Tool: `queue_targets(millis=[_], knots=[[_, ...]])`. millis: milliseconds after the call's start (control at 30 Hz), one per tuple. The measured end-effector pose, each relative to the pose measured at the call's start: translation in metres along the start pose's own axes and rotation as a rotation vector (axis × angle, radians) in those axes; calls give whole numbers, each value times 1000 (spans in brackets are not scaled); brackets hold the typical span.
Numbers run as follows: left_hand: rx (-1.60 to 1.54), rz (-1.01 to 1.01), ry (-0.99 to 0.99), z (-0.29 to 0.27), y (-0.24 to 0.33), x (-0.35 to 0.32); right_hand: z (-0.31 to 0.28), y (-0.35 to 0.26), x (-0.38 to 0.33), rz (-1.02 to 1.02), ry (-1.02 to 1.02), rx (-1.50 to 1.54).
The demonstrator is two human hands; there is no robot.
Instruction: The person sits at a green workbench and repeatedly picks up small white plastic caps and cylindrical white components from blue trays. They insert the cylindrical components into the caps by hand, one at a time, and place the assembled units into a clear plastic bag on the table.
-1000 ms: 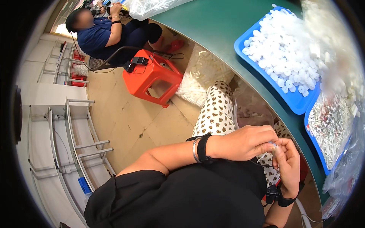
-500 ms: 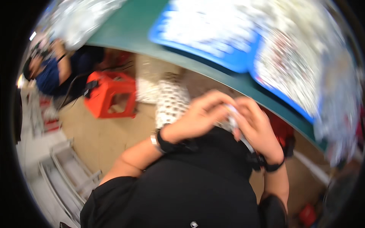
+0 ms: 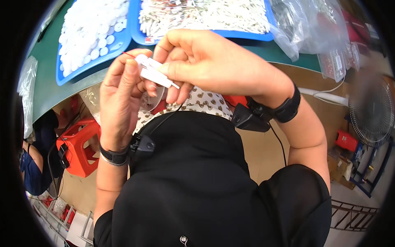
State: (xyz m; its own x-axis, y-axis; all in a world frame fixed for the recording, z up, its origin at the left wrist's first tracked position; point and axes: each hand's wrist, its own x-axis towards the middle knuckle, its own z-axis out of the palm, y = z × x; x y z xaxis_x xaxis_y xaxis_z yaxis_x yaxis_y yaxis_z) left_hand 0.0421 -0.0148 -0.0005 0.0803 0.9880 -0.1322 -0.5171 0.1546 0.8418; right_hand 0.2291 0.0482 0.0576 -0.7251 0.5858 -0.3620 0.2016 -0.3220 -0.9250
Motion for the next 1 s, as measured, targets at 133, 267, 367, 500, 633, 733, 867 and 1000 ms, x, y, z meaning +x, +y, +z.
queue_targets(millis=[133, 267, 367, 500, 633, 733, 867, 1000], knots=[[60, 95, -16, 8, 7, 5, -10, -5, -4, -39, 5, -73], [201, 72, -17, 2, 8, 4, -11, -3, -3, 0, -23, 15], [187, 22, 6, -7, 8, 3, -7, 8, 7, 37, -51, 151], [92, -140, 15, -21, 3, 0, 7, 24, 13, 35, 57, 102], [11, -207, -5, -40, -5, -7, 16, 32, 21, 102, 41, 153], [4, -205, -23, -50, -3, -11, 16, 35, 29, 141, -3, 243], [78, -211, -46, -55, -1, -16, 19, 45, 36, 115, -16, 261], [165, -205, -65, -49, 1, -22, 34, 57, 34, -28, 96, 61]])
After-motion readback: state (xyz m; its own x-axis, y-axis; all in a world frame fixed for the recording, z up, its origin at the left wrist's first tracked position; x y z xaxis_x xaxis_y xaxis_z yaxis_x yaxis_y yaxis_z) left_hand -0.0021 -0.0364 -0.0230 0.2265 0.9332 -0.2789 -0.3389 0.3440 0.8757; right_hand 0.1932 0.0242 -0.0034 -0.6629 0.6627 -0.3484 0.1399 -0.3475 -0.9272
